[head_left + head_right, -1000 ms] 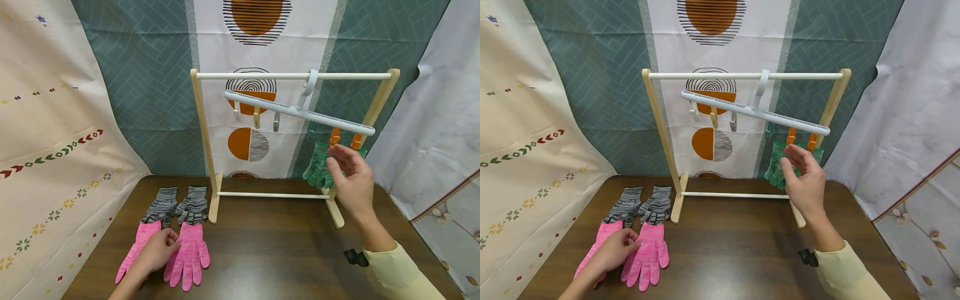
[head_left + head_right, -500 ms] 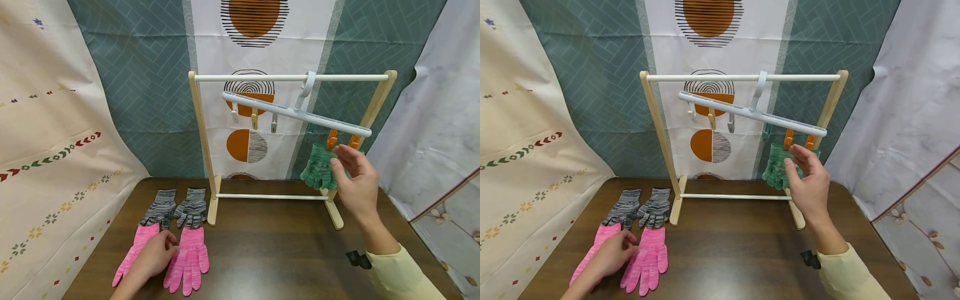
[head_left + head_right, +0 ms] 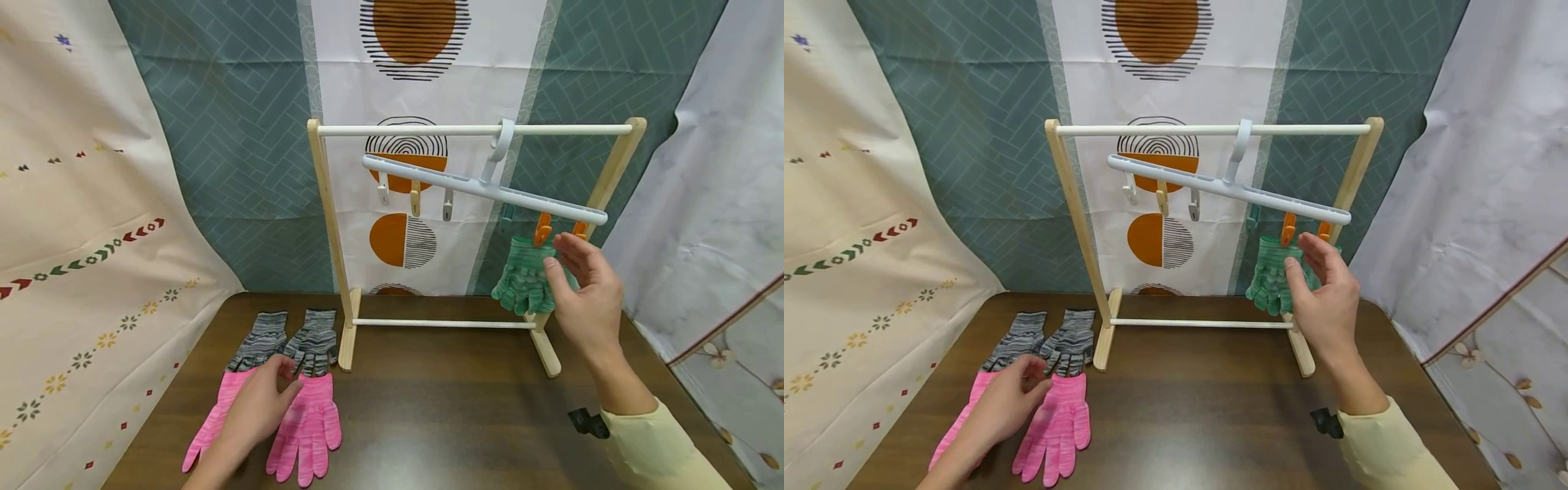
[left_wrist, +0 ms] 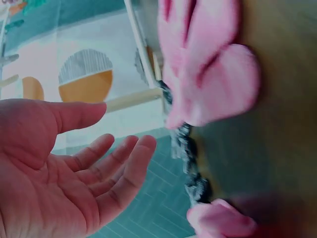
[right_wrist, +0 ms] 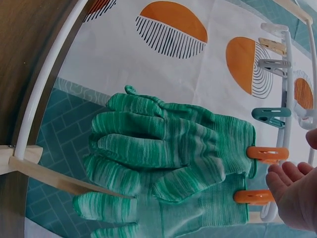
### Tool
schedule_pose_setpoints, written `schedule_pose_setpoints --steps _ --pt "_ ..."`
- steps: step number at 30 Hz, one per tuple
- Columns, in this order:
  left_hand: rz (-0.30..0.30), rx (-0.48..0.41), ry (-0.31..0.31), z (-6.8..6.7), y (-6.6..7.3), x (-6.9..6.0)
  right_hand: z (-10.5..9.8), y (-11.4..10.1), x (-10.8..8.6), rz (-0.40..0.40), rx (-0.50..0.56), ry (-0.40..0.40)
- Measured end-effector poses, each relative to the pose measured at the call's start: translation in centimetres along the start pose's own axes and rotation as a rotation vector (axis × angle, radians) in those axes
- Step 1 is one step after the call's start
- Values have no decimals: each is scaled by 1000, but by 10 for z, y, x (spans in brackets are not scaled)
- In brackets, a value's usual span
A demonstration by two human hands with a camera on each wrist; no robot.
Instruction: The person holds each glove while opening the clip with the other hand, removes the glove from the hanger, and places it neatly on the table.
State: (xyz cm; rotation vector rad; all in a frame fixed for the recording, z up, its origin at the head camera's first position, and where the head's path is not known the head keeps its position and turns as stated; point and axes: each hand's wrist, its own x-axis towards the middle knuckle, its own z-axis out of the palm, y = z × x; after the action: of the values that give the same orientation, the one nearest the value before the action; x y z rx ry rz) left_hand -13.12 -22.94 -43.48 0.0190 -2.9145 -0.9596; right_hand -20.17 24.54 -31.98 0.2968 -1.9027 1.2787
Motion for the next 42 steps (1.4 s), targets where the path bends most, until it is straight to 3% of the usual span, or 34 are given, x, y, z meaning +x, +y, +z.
schedule_pose_setpoints --steps 12,30,42 --pt "79 7 99 3 37 10 -2 3 6 -17 -74 -32" --pt "344 -36 214 17 84 19 -3 -1 16 3 -266 -186" --pt "343 -72 168 24 97 19 0 -1 25 96 -384 -314"
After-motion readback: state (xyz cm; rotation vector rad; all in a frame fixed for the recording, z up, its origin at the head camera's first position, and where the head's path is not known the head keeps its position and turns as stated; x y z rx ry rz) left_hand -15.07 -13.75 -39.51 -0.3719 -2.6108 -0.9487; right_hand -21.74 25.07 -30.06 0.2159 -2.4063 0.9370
